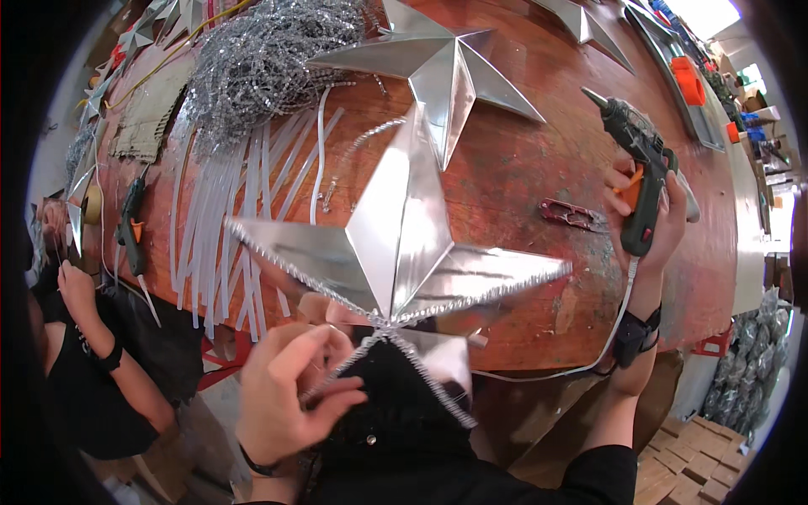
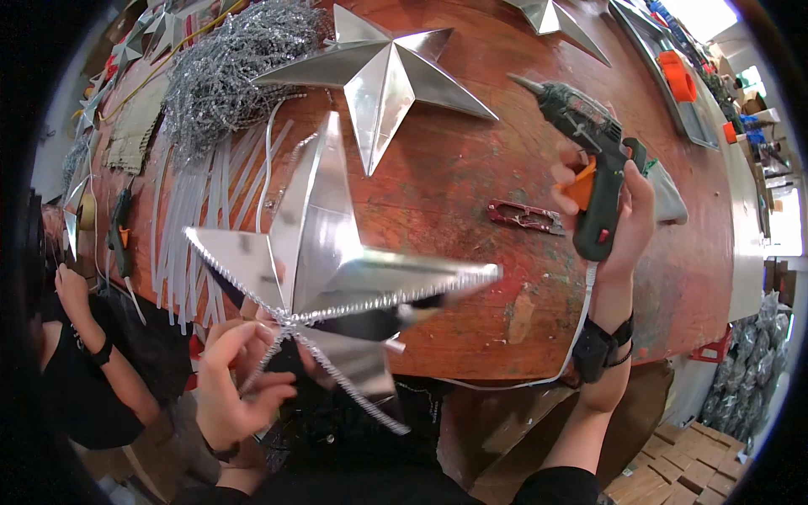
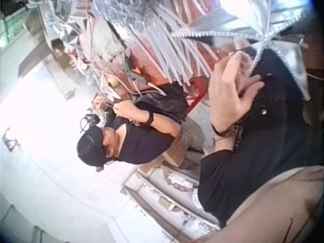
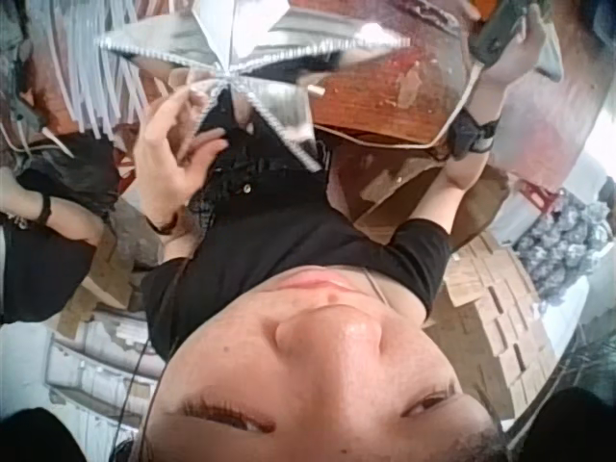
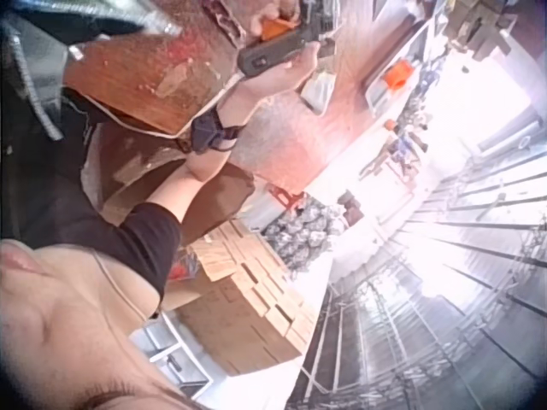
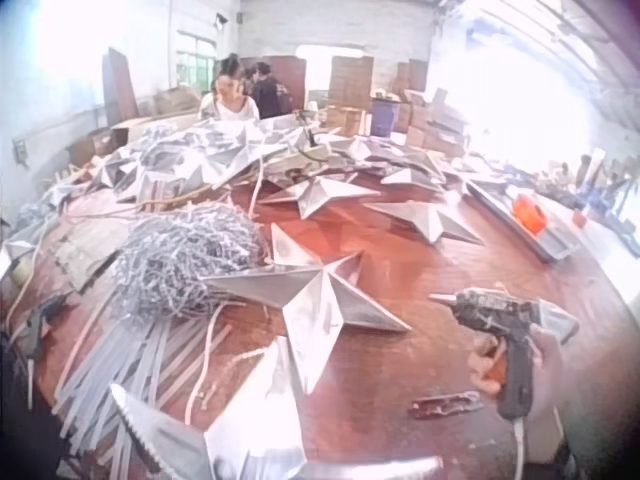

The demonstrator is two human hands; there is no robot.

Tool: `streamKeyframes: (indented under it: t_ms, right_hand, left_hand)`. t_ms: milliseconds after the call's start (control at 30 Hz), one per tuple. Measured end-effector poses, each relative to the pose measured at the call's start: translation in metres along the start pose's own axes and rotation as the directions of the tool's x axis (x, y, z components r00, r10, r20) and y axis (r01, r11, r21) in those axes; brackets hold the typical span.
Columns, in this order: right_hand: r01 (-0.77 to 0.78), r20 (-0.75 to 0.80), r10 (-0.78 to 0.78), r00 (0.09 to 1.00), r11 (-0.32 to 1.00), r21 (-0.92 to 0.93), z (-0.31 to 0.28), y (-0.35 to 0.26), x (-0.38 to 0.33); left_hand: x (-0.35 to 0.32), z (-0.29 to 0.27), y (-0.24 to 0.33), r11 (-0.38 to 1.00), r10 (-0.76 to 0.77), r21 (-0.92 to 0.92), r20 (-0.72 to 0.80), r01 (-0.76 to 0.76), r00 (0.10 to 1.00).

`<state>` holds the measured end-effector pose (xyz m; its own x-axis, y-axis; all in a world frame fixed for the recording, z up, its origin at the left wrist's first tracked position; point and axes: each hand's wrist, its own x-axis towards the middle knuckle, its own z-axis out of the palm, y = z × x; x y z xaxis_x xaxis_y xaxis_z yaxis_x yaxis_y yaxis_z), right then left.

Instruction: Gluing silver decorative trim onto large metallic stars using a hot glue gun.

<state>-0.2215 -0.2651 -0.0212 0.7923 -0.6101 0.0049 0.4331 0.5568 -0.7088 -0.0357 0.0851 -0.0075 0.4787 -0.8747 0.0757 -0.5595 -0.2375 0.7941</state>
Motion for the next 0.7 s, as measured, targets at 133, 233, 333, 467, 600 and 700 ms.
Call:
streamKeyframes:
  t_ms: [133, 233, 333, 467, 600, 700]
  right_hand:
    - [0.058, 0.202, -0.025, 0.979, 0.986, -0.159, 0.004, -0.003, -0.009]
    - [0.082, 0.161, -0.045, 0.986, 0.969, -0.232, 0.013, 0.0, -0.014]
    - [0.106, 0.198, -0.04, 0.979, 0.935, -0.337, 0.03, 0.005, -0.013]
    - [-0.025, 0.196, 0.075, 0.978, 0.97, -0.242, 0.042, 0.01, -0.022]
    - [-0.17, 0.1, 0.195, 0.976, 0.962, -0.216, 0.051, 0.019, -0.032]
    - [-0.228, 0.053, 0.241, 0.969, 0.956, -0.183, 0.063, 0.023, -0.038]
  left_hand:
    - [0.014, -0.022, -0.018, 0.947, 0.181, 0.267, 0.014, -0.178, 0.983]
    - [0.03, -0.03, -0.031, 0.919, 0.284, 0.288, -0.01, -0.269, 0.959]
    - [0.038, -0.024, -0.046, 0.936, 0.314, 0.178, -0.026, -0.304, 0.949]
    - [0.05, -0.024, -0.051, 0.941, 0.318, 0.151, -0.075, -0.304, 0.945]
    - [0.055, -0.016, -0.054, 0.902, 0.408, 0.218, -0.153, -0.372, 0.9]
    - [0.05, -0.001, -0.056, 0.946, 0.325, 0.11, -0.373, -0.306, 0.869]
